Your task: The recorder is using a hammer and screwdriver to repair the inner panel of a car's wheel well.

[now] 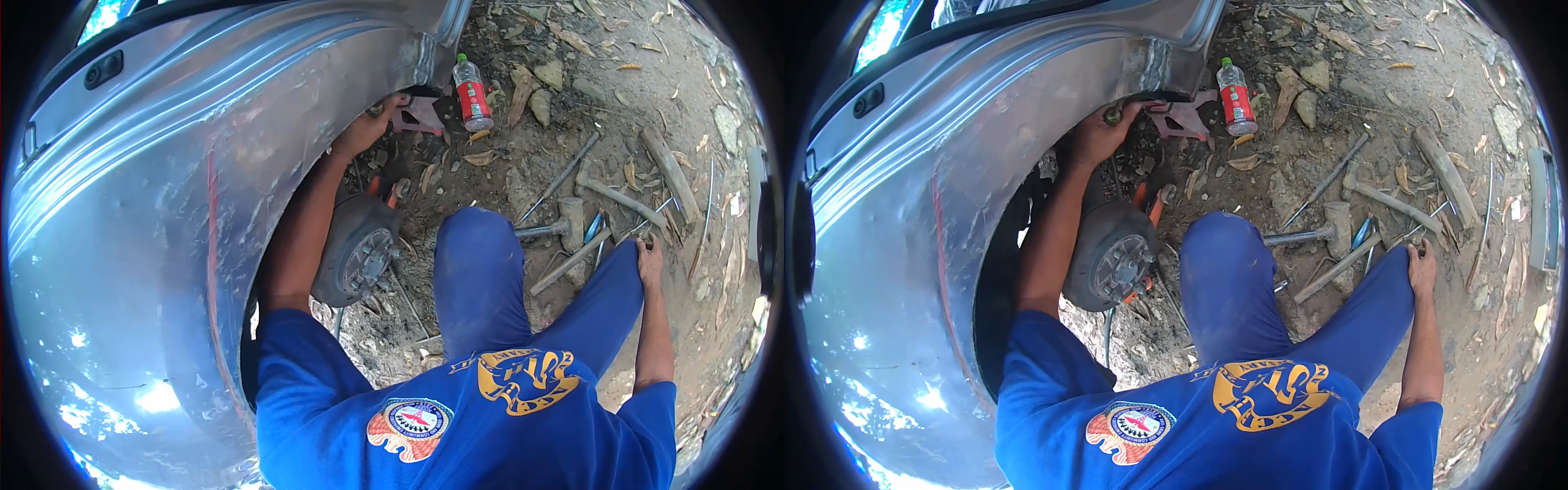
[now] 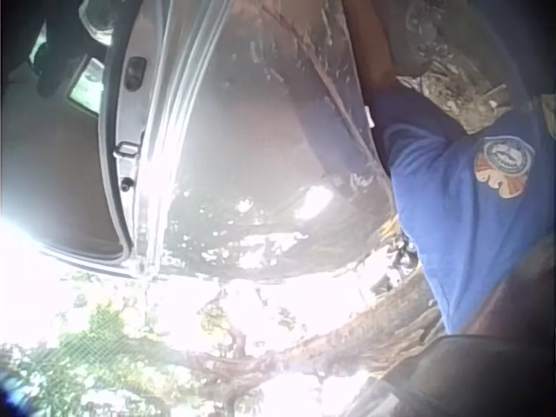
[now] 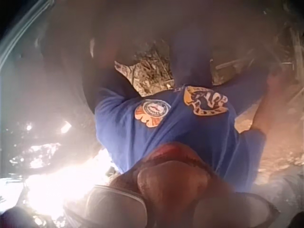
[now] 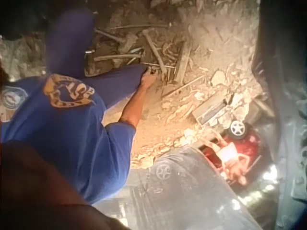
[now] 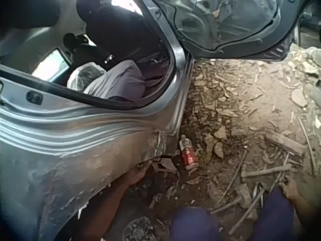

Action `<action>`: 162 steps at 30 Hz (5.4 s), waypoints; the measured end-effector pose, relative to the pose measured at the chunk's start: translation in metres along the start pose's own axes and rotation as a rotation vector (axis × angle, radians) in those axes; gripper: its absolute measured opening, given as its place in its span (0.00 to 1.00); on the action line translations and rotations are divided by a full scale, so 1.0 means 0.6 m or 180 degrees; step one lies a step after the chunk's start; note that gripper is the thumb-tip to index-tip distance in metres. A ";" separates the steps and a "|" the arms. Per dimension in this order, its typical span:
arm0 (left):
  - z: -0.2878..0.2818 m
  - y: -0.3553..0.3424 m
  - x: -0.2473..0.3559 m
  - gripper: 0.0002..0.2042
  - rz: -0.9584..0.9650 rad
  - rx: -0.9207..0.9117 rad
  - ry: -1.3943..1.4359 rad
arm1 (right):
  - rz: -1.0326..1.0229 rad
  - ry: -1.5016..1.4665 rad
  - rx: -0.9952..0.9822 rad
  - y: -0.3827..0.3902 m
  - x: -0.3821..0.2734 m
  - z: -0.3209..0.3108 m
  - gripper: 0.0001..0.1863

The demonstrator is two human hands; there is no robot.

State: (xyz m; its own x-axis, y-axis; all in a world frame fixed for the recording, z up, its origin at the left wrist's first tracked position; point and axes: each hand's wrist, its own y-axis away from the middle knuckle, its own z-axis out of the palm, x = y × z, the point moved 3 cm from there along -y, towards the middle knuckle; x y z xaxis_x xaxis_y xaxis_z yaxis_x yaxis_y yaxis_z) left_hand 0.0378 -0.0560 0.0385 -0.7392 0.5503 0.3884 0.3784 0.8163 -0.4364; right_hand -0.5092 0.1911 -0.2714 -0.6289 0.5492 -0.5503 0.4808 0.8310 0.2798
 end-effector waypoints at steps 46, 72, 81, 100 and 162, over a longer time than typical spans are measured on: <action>-0.010 -0.009 -0.002 0.10 -0.0560 -0.0683 -0.1347 | 0.0146 -0.0058 -0.0014 0.014 -0.018 -0.004 0.29; 0.053 0.059 0.032 0.15 -0.1771 -0.1764 0.2706 | 0.0148 -0.0102 -0.0084 0.009 -0.007 0.002 0.29; -0.006 0.053 0.026 0.08 -0.1322 -0.0396 -0.0370 | 0.0202 -0.0139 -0.0066 0.007 0.002 0.005 0.29; -0.052 0.041 0.037 0.22 -0.1373 -0.0053 0.0294 | -0.0202 -0.0125 -0.0126 0.001 -0.012 0.011 0.28; -0.035 0.030 -0.014 0.08 -0.0727 -0.1128 -0.0124 | 0.0034 -0.0128 -0.0150 -0.017 0.008 -0.004 0.26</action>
State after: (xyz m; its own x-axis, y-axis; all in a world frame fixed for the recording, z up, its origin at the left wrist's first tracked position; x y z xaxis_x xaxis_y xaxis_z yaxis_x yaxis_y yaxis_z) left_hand 0.0625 -0.0423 0.0445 -0.8442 0.3466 0.4088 0.3655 0.9302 -0.0339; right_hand -0.5184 0.1856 -0.2752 -0.5984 0.5548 -0.5781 0.4574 0.8289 0.3221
